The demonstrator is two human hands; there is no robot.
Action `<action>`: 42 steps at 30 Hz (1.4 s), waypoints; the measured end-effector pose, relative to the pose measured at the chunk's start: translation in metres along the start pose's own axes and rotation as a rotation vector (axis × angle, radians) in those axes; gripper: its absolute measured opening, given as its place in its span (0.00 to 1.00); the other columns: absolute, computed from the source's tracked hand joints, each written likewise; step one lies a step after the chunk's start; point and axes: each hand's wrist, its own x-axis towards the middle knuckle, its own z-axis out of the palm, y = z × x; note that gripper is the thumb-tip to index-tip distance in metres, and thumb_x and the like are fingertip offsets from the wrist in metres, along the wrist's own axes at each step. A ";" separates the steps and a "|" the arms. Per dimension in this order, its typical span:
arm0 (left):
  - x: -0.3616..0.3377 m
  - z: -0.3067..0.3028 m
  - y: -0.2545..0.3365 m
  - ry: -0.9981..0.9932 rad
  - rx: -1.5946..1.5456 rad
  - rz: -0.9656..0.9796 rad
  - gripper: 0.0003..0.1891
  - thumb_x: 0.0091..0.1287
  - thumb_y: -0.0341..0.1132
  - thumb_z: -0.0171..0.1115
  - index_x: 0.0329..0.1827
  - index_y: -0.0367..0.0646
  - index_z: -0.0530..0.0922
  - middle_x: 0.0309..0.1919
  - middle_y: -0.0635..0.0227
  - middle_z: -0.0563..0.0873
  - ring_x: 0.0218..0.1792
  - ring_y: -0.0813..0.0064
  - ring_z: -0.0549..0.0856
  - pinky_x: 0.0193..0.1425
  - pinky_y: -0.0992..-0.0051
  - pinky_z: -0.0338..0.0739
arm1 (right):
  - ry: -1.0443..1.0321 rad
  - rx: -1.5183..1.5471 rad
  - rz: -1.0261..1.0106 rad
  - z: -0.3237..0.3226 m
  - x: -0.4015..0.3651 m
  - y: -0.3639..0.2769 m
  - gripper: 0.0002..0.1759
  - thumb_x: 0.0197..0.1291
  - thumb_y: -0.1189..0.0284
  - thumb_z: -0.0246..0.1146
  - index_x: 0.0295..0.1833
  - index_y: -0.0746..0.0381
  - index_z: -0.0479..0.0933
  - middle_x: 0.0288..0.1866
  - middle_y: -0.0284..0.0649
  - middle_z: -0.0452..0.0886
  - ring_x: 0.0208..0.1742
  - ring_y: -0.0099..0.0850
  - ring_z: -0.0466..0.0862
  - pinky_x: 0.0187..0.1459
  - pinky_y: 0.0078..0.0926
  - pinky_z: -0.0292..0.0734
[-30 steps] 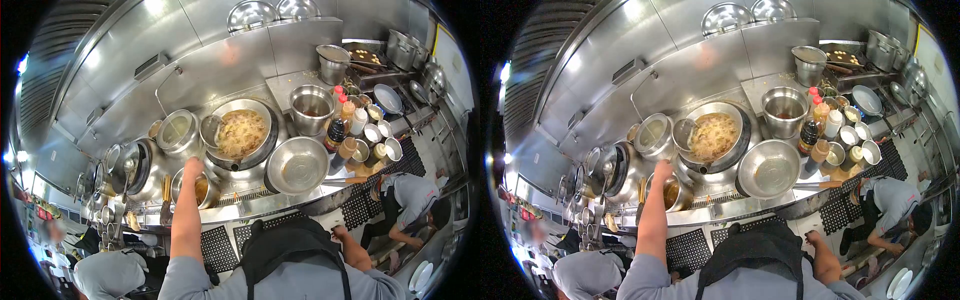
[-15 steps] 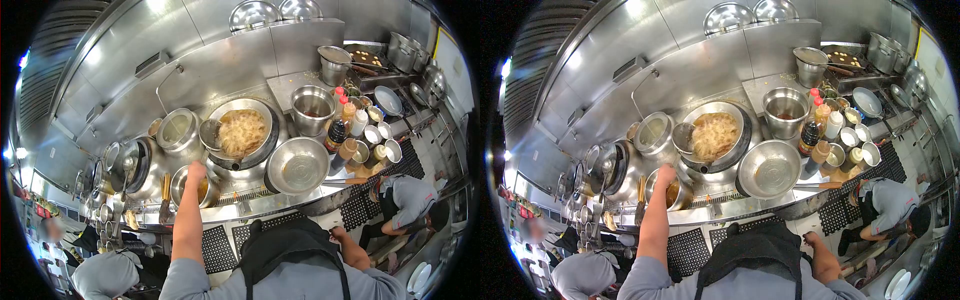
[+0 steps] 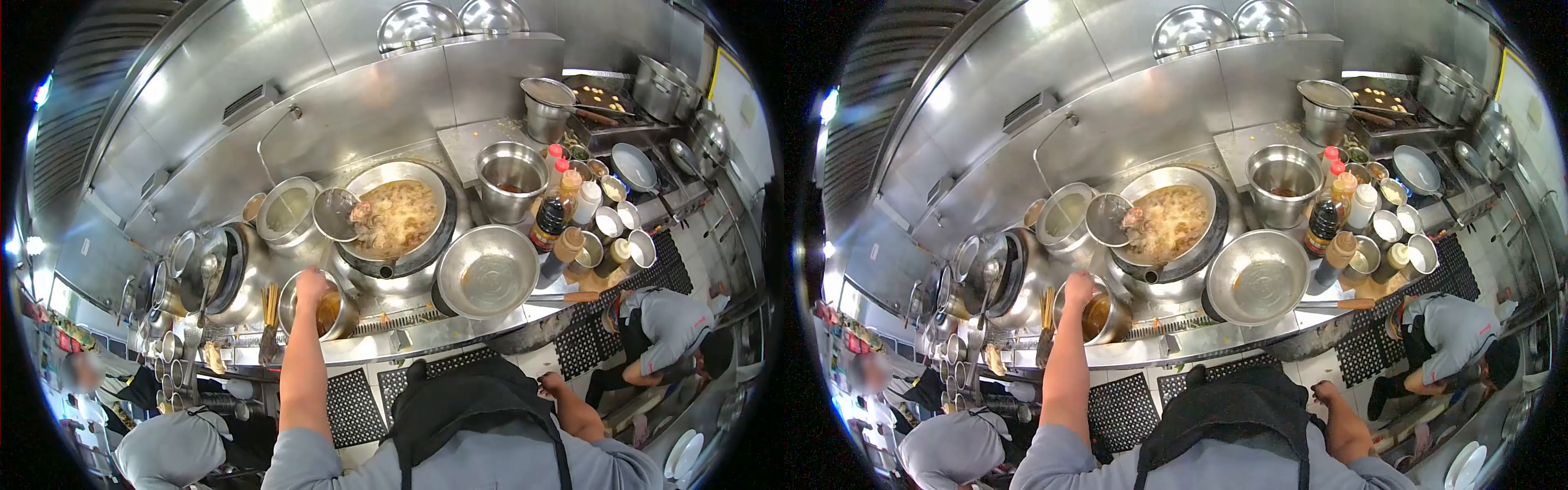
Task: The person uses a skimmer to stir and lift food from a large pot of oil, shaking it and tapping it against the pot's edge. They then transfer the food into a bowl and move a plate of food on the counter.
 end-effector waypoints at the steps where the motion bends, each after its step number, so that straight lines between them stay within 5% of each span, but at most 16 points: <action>1: 0.001 0.002 0.002 0.077 0.142 0.089 0.20 0.57 0.27 0.53 0.53 0.37 0.78 0.29 0.52 0.86 0.32 0.58 0.87 0.36 0.63 0.81 | 0.002 -0.009 -0.004 -0.001 0.000 -0.001 0.14 0.62 0.65 0.60 0.41 0.67 0.78 0.29 0.41 0.82 0.23 0.31 0.81 0.23 0.31 0.73; 5: -0.013 -0.005 0.028 0.158 0.360 0.101 0.23 0.60 0.28 0.52 0.62 0.44 0.74 0.39 0.48 0.87 0.44 0.49 0.86 0.50 0.56 0.80 | 0.008 -0.018 -0.014 0.000 -0.004 -0.009 0.14 0.63 0.65 0.59 0.42 0.67 0.78 0.29 0.41 0.82 0.23 0.31 0.81 0.23 0.31 0.73; 8: -0.022 -0.013 0.050 0.035 0.526 0.049 0.25 0.62 0.28 0.52 0.65 0.50 0.70 0.42 0.50 0.86 0.44 0.50 0.87 0.48 0.57 0.81 | 0.004 -0.048 0.002 0.000 -0.012 -0.010 0.14 0.64 0.65 0.57 0.45 0.66 0.78 0.30 0.41 0.82 0.25 0.32 0.83 0.26 0.32 0.75; 18: -0.031 -0.054 0.068 0.142 0.677 0.148 0.18 0.64 0.29 0.52 0.57 0.49 0.74 0.38 0.50 0.87 0.41 0.51 0.87 0.45 0.57 0.82 | -0.002 -0.036 0.074 0.003 -0.007 0.012 0.16 0.64 0.65 0.58 0.39 0.68 0.79 0.32 0.42 0.84 0.26 0.33 0.84 0.25 0.33 0.76; 22: 0.004 -0.042 0.069 0.223 0.540 0.079 0.18 0.65 0.30 0.50 0.57 0.55 0.79 0.42 0.51 0.86 0.45 0.52 0.86 0.49 0.58 0.80 | 0.025 -0.079 0.036 0.001 -0.009 0.007 0.17 0.63 0.64 0.57 0.40 0.70 0.80 0.35 0.45 0.85 0.28 0.35 0.85 0.26 0.33 0.78; 31: 0.070 -0.018 0.056 0.083 0.376 0.022 0.20 0.63 0.32 0.53 0.59 0.54 0.79 0.52 0.52 0.83 0.55 0.51 0.82 0.59 0.59 0.77 | 0.175 -0.008 -0.109 0.006 -0.025 0.009 0.17 0.60 0.65 0.59 0.39 0.71 0.79 0.30 0.46 0.83 0.22 0.34 0.80 0.23 0.32 0.74; 34: 0.090 -0.006 0.038 0.021 0.316 0.088 0.22 0.60 0.33 0.56 0.60 0.55 0.79 0.53 0.50 0.83 0.56 0.52 0.81 0.60 0.59 0.75 | 0.170 0.077 -0.015 0.007 -0.054 0.028 0.16 0.61 0.65 0.59 0.39 0.70 0.80 0.29 0.45 0.83 0.23 0.34 0.80 0.23 0.32 0.74; 41: 0.147 0.027 -0.019 -0.113 0.104 0.253 0.23 0.53 0.32 0.55 0.55 0.48 0.82 0.45 0.47 0.85 0.49 0.54 0.84 0.57 0.60 0.77 | -0.009 0.098 0.303 0.003 -0.026 0.128 0.17 0.63 0.63 0.59 0.42 0.68 0.81 0.31 0.44 0.84 0.25 0.33 0.83 0.26 0.32 0.76; 42: 0.152 0.021 -0.018 -0.158 0.086 0.235 0.23 0.53 0.32 0.56 0.55 0.47 0.82 0.40 0.49 0.86 0.41 0.57 0.85 0.49 0.62 0.78 | 0.050 0.109 0.271 -0.001 -0.029 0.124 0.17 0.63 0.63 0.59 0.42 0.68 0.80 0.31 0.44 0.84 0.26 0.33 0.83 0.26 0.32 0.77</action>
